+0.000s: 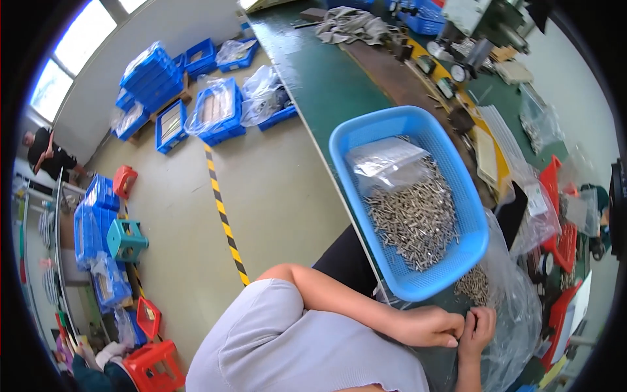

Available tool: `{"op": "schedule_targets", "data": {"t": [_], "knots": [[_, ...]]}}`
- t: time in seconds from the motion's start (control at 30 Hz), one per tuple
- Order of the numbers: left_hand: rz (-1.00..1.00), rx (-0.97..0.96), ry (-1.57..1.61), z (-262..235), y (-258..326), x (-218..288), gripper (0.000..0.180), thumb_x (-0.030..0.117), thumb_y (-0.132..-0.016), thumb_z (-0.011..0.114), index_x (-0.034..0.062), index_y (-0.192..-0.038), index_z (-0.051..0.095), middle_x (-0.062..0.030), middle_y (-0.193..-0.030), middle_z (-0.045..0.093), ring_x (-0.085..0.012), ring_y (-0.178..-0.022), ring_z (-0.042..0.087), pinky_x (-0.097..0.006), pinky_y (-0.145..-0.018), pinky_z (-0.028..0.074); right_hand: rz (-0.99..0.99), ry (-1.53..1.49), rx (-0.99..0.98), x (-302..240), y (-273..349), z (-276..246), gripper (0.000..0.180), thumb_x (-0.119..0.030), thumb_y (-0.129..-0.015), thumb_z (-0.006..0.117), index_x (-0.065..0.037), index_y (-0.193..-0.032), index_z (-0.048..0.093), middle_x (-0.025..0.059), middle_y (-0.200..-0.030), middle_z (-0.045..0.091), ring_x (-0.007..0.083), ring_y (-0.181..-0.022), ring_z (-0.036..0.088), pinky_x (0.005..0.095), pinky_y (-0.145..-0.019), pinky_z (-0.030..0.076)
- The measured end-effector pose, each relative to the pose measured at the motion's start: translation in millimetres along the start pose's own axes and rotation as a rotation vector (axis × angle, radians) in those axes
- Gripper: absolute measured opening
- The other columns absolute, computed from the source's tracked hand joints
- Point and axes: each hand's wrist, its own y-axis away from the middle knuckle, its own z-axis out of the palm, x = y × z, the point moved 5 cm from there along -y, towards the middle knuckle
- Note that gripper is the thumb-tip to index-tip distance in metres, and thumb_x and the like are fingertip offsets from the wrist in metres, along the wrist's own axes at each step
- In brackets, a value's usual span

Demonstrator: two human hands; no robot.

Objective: Manually assembling small metal hardware by inserting thin pins into metal washers/rings.

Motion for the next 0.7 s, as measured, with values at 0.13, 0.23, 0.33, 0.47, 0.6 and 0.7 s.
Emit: {"op": "schedule_targets", "data": {"t": [0.13,0.23,0.33,0.47,0.6,0.7], "knots": [[0.012,-0.029,0.053,-0.4,3.4,-3.4,0.019,0.017,-0.089,0.059,0.0028,-0.095,0.048,-0.009,-0.071,0.055,-0.0229,-0.064,0.056,-0.036,-0.06,0.042,0.004,0.027,-0.058,3.7,1.8,7.1,0.007,0.0,-0.079,0.056,-0.001,-0.085,0.054,0.0144,-0.081,0.053,0.0327,-0.076,0.05,0.0413,-0.071,0.042],[-0.026,-0.006,0.125,-3.4,4.0,-2.7,0.017,0.013,-0.085,0.062,0.0015,-0.087,0.05,-0.0085,-0.07,0.057,-0.021,-0.065,0.056,-0.034,-0.06,0.043,0.042,0.045,-0.089,5.2,1.9,9.2,0.007,-0.003,-0.081,0.054,0.0,-0.087,0.053,0.015,-0.083,0.052,0.0327,-0.077,0.049,0.0416,-0.072,0.04],[-0.049,-0.032,0.138,-3.7,3.1,-4.4,0.018,0.014,-0.086,0.062,0.0012,-0.087,0.05,-0.0084,-0.071,0.057,-0.0199,-0.065,0.056,-0.034,-0.06,0.043,0.07,0.061,-0.097,7.6,0.2,9.4,0.007,-0.004,-0.083,0.053,0.001,-0.087,0.053,0.0153,-0.084,0.052,0.0331,-0.079,0.049,0.0418,-0.073,0.04],[-0.035,-0.03,0.174,-2.9,1.0,-4.1,0.017,0.013,-0.087,0.061,0.0006,-0.086,0.049,-0.0081,-0.071,0.057,-0.0189,-0.064,0.055,-0.033,-0.06,0.042,0.077,0.091,-0.089,7.1,-2.4,6.5,0.008,-0.006,-0.084,0.054,0.001,-0.088,0.053,0.0155,-0.085,0.052,0.0337,-0.08,0.049,0.0421,-0.074,0.04],[-0.053,-0.034,0.158,-5.2,1.7,-2.1,0.017,0.013,-0.088,0.059,0.0008,-0.087,0.048,-0.0075,-0.069,0.055,-0.0179,-0.063,0.053,-0.033,-0.06,0.042,0.066,0.086,-0.079,5.7,-2.0,7.6,0.009,-0.007,-0.084,0.055,0.0,-0.089,0.053,0.0161,-0.086,0.053,0.0341,-0.081,0.049,0.0423,-0.074,0.041],[-0.048,-0.02,0.138,-7.1,4.5,3.9,0.016,0.013,-0.089,0.058,0.0009,-0.088,0.048,-0.0074,-0.069,0.055,-0.017,-0.063,0.052,-0.033,-0.059,0.041,0.035,0.067,-0.06,2.5,-2.5,7.4,0.009,-0.007,-0.084,0.056,0.0,-0.089,0.054,0.016,-0.086,0.054,0.0342,-0.081,0.05,0.0423,-0.074,0.041]]}}
